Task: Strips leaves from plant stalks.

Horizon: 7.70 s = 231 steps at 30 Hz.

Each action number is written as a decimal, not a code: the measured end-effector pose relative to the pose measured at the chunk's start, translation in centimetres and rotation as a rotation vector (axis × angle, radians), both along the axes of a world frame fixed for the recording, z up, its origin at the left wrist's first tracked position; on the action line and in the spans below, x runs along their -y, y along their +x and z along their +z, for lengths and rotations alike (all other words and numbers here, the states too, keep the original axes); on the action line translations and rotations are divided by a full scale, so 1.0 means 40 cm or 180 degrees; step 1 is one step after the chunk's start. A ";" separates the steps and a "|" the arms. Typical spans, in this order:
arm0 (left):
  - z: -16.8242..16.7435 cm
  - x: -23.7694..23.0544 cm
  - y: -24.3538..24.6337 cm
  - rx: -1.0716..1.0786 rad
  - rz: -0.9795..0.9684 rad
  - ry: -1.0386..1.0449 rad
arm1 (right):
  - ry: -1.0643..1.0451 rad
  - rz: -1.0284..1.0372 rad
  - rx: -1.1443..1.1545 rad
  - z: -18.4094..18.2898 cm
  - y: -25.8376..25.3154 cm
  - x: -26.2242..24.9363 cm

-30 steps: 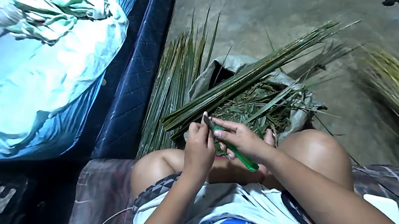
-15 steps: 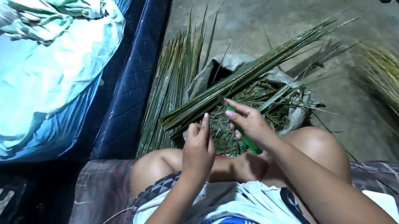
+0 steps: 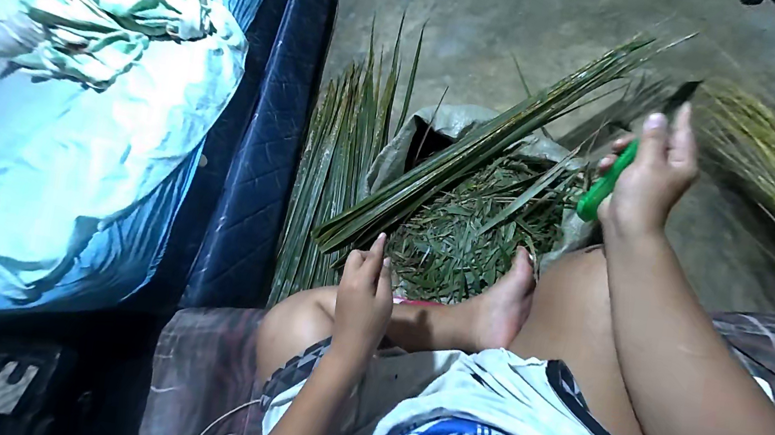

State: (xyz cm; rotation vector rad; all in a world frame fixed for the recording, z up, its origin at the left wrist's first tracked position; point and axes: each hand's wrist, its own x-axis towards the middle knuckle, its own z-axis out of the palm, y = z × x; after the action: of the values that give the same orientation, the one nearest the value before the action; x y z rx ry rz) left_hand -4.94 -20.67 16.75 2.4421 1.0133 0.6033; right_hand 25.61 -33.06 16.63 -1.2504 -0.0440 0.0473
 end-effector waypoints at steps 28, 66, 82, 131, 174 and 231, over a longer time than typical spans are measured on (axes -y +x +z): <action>0.038 0.006 0.038 0.1341 -0.0164 -0.2417 | -0.0590 0.4763 -0.0597 0.017 -0.309 -0.079; 0.046 0.021 0.008 0.1167 -0.0325 -0.3023 | -0.0347 0.1247 0.0127 0.007 -0.036 -0.025; 0.040 0.016 0.064 0.0183 -0.0131 -0.1456 | -0.0664 0.4525 -0.0915 0.027 -0.281 -0.076; 0.030 0.017 0.094 0.0194 0.0172 -0.1721 | -0.2533 0.3728 0.0894 0.004 -0.266 -0.105; 0.023 0.051 0.084 -0.0299 -0.0099 -0.0165 | -0.1569 0.3863 -0.0137 0.023 -0.232 -0.091; 0.038 0.056 0.082 -0.0367 -0.0073 -0.0113 | -0.1258 0.4675 -0.0393 0.027 -0.250 -0.069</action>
State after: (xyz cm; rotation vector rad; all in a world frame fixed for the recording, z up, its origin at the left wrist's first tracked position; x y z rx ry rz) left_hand -1.66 -22.92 18.26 2.4775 1.0302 0.4376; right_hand 15.60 -30.30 17.72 -1.3568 -0.8706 1.4510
